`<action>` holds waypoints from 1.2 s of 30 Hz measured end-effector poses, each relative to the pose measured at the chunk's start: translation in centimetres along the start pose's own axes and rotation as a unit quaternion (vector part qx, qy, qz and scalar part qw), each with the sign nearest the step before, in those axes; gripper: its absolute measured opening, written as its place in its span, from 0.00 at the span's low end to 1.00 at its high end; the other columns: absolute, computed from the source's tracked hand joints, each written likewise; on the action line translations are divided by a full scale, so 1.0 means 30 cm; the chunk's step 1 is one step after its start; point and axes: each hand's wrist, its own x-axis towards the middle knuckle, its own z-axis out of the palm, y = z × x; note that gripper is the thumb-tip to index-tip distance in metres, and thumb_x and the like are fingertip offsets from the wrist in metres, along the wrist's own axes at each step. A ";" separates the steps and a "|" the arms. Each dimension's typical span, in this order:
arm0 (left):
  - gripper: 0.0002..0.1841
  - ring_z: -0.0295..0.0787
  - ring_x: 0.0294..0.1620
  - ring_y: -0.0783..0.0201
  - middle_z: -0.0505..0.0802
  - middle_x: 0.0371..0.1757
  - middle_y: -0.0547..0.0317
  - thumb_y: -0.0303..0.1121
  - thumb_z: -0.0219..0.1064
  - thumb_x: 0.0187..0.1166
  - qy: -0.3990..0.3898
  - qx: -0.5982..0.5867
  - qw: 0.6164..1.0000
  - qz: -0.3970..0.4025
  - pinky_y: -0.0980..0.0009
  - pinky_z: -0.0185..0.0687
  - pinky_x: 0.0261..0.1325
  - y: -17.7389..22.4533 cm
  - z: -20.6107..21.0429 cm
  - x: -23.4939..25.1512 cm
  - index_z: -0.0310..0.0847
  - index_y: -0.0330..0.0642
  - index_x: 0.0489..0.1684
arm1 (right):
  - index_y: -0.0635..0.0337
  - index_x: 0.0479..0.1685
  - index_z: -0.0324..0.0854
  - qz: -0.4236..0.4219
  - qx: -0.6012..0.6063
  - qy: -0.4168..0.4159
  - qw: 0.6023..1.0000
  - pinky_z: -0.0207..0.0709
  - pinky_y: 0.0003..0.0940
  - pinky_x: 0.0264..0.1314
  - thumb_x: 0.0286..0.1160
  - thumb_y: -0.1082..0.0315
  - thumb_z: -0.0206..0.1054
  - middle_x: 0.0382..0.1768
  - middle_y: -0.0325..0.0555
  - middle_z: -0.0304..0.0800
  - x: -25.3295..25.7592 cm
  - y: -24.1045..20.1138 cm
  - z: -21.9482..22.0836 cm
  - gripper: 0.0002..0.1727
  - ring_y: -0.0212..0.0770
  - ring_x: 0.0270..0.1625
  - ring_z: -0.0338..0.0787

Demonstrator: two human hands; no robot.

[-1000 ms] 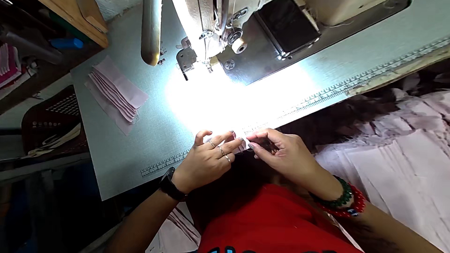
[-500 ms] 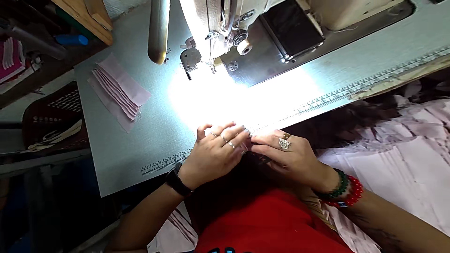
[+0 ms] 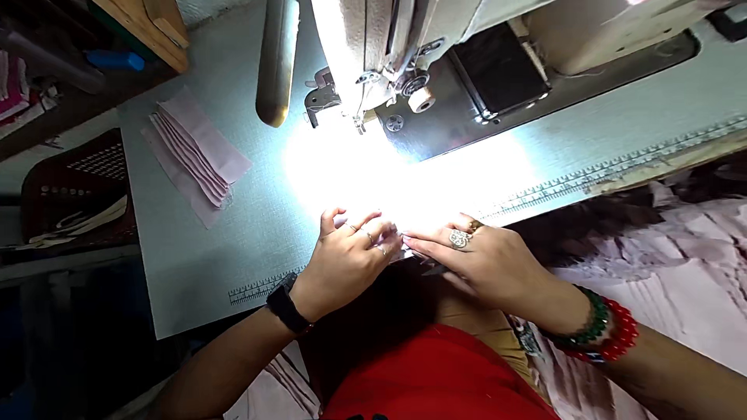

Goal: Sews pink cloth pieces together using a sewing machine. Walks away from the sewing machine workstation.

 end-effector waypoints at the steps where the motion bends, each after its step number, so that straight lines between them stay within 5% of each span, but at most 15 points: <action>1: 0.12 0.84 0.73 0.64 0.96 0.59 0.67 0.38 0.62 0.86 0.002 0.000 1.000 0.001 0.45 0.60 0.79 -0.009 -0.004 0.001 0.96 0.59 0.51 | 0.49 0.59 0.92 0.001 -0.009 -0.004 1.000 0.75 0.42 0.29 0.77 0.67 0.58 0.54 0.40 0.97 0.019 0.008 -0.001 0.20 0.49 0.39 0.90; 6: 0.13 0.84 0.73 0.63 0.95 0.59 0.67 0.38 0.61 0.86 -0.019 -0.008 1.000 0.002 0.43 0.58 0.79 -0.102 -0.032 0.053 0.96 0.58 0.49 | 0.50 0.57 0.94 -0.001 -0.038 0.003 0.999 0.68 0.42 0.20 0.75 0.68 0.58 0.35 0.47 0.94 0.120 0.052 0.012 0.20 0.49 0.25 0.84; 9: 0.13 0.83 0.73 0.62 0.95 0.60 0.65 0.36 0.62 0.85 -0.018 -0.019 1.000 0.008 0.42 0.56 0.79 -0.162 -0.041 0.090 0.96 0.57 0.51 | 0.54 0.49 0.95 -0.003 -0.057 0.002 0.998 0.66 0.41 0.20 0.74 0.68 0.59 0.24 0.47 0.87 0.180 0.079 0.010 0.17 0.50 0.25 0.84; 13: 0.12 0.84 0.70 0.60 0.94 0.60 0.62 0.35 0.63 0.83 -0.016 -0.022 1.000 0.011 0.40 0.56 0.78 -0.235 -0.054 0.134 0.96 0.55 0.49 | 0.58 0.41 0.90 -0.005 -0.077 0.020 0.997 0.70 0.42 0.22 0.75 0.70 0.60 0.31 0.48 0.88 0.260 0.114 0.016 0.11 0.52 0.35 0.87; 17: 0.12 0.84 0.71 0.57 0.94 0.60 0.57 0.35 0.65 0.81 -0.014 -0.032 0.999 0.002 0.39 0.54 0.79 -0.308 -0.065 0.178 0.96 0.51 0.50 | 0.57 0.49 0.92 0.002 -0.068 0.020 0.997 0.71 0.43 0.26 0.76 0.73 0.60 0.37 0.50 0.87 0.326 0.157 0.028 0.14 0.53 0.37 0.86; 21: 0.11 0.83 0.70 0.57 0.93 0.59 0.55 0.34 0.63 0.83 0.006 -0.047 0.999 0.007 0.44 0.55 0.76 -0.378 -0.070 0.230 0.94 0.47 0.49 | 0.56 0.55 0.89 0.037 -0.091 -0.033 0.995 0.80 0.46 0.40 0.73 0.79 0.61 0.52 0.51 0.93 0.375 0.164 0.036 0.17 0.56 0.49 0.90; 25: 0.11 0.83 0.67 0.56 0.93 0.56 0.52 0.33 0.64 0.82 0.026 -0.065 0.997 0.014 0.45 0.54 0.77 -0.460 -0.068 0.275 0.95 0.47 0.47 | 0.56 0.55 0.91 0.062 -0.057 -0.011 0.996 0.82 0.51 0.39 0.74 0.74 0.66 0.60 0.56 0.90 0.310 0.125 0.020 0.15 0.58 0.47 0.92; 27: 0.10 0.84 0.66 0.59 0.93 0.55 0.52 0.33 0.66 0.81 0.039 -0.096 0.995 0.002 0.49 0.54 0.77 -0.493 -0.070 0.295 0.96 0.46 0.43 | 0.59 0.51 0.91 0.101 -0.041 0.005 0.994 0.83 0.51 0.30 0.73 0.70 0.72 0.58 0.55 0.89 0.262 0.096 -0.004 0.11 0.54 0.36 0.92; 29: 0.09 0.88 0.59 0.60 0.94 0.51 0.50 0.34 0.69 0.77 0.061 -0.105 0.990 -0.075 0.52 0.65 0.72 -0.497 -0.089 0.336 0.95 0.39 0.37 | 0.61 0.49 0.90 0.148 -0.018 0.008 0.989 0.80 0.50 0.26 0.73 0.58 0.73 0.47 0.53 0.89 0.210 0.071 -0.032 0.16 0.52 0.31 0.90; 30: 0.12 0.90 0.57 0.58 0.94 0.51 0.48 0.36 0.70 0.76 0.069 -0.071 0.984 -0.149 0.54 0.76 0.68 -0.487 -0.105 0.369 0.93 0.36 0.42 | 0.61 0.47 0.90 0.166 -0.005 0.011 0.986 0.78 0.48 0.25 0.73 0.51 0.71 0.39 0.51 0.88 0.190 0.058 -0.043 0.21 0.50 0.30 0.88; 31: 0.19 0.88 0.63 0.50 0.93 0.57 0.42 0.41 0.69 0.76 0.057 -0.034 0.968 -0.241 0.47 0.73 0.69 -0.474 -0.120 0.412 0.89 0.34 0.54 | 0.61 0.43 0.88 0.178 0.010 0.007 0.984 0.76 0.46 0.25 0.74 0.46 0.67 0.32 0.49 0.86 0.176 0.045 -0.051 0.24 0.48 0.28 0.87; 33: 0.32 0.73 0.81 0.42 0.83 0.75 0.38 0.48 0.71 0.74 0.014 0.006 0.928 -0.373 0.36 0.61 0.78 -0.459 -0.121 0.497 0.78 0.36 0.74 | 0.59 0.42 0.88 0.175 0.045 -0.026 0.983 0.77 0.44 0.29 0.77 0.49 0.60 0.27 0.45 0.82 0.158 0.017 -0.056 0.22 0.46 0.30 0.86; 36: 0.23 0.77 0.78 0.49 0.85 0.71 0.38 0.36 0.65 0.82 0.105 -0.033 0.902 -0.416 0.51 0.66 0.81 -0.418 -0.079 0.557 0.77 0.31 0.72 | 0.62 0.43 0.88 0.146 0.068 -0.048 0.986 0.83 0.45 0.38 0.81 0.62 0.57 0.31 0.50 0.85 0.157 -0.025 -0.038 0.16 0.50 0.36 0.89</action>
